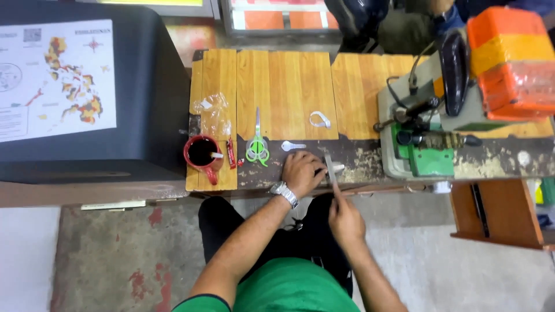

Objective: Refining a newly cut key using a hand file and testing its operation in a lock cylinder.

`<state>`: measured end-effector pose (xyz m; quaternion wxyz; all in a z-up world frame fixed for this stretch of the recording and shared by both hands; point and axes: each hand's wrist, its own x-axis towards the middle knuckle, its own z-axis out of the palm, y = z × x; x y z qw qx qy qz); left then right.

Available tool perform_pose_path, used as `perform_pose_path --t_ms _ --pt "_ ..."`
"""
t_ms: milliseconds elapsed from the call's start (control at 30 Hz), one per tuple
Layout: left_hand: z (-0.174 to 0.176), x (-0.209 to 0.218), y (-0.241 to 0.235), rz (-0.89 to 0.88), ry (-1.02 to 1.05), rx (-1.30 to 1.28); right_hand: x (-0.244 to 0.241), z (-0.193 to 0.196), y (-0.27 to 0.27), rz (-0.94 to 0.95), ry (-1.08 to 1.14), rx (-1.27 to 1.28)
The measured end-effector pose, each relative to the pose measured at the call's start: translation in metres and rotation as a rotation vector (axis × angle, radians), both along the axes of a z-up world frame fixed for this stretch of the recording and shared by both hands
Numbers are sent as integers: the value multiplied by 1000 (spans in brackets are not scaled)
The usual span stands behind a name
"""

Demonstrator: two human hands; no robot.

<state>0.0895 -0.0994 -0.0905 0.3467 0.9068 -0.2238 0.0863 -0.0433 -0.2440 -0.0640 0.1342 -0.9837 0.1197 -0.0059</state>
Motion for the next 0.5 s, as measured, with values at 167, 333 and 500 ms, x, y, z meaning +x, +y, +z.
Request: perform_pose_path --t_ms 167,333,500 --pt "6 -2 1 -10 1 -9 42 -8 -5 -6 26 -7" --pt "10 0 2 -17 -14 -23 12 8 2 -30 51 29" --pt "8 -7 4 -15 -56 -9 37 -8 -3 -43 67 -23"
